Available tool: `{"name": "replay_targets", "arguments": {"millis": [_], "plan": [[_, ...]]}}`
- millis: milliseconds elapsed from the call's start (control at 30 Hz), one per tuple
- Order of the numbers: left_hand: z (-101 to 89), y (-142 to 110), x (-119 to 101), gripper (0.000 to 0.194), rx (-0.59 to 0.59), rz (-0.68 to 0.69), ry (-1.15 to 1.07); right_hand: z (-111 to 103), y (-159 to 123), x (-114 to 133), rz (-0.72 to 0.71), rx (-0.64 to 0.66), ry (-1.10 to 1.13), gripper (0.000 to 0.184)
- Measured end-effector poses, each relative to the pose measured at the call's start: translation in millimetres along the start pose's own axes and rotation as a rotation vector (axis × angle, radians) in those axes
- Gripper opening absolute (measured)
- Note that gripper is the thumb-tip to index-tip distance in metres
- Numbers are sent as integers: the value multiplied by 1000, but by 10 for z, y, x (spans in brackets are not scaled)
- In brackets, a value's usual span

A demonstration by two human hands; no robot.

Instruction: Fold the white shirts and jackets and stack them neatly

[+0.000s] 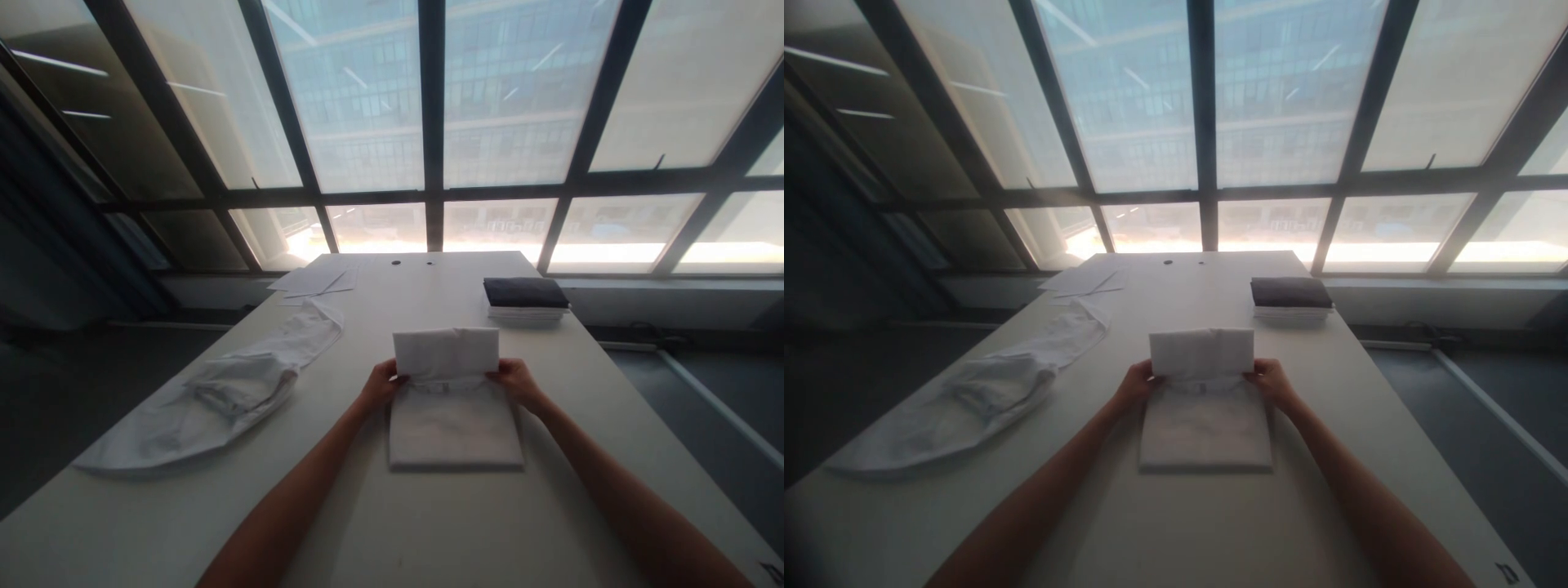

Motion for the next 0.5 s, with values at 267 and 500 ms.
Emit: {"name": "replay_targets", "arguments": {"millis": [267, 500], "plan": [[14, -277, -146, 30, 111, 108, 254, 70, -449, 160, -109, 5, -251, 30], [260, -615, -547, 54, 284, 455, 430, 168, -654, 333, -289, 44, -488, 29]]}}
Point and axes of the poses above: each hand's wrist, its own y-axis towards the middle knuckle, its own z-axis out of the palm, x = y × z, the point moved 10 cm from there along y, towards the middle knuckle, and after that the axes turned 10 degrees about x, right-handed, at the moved point
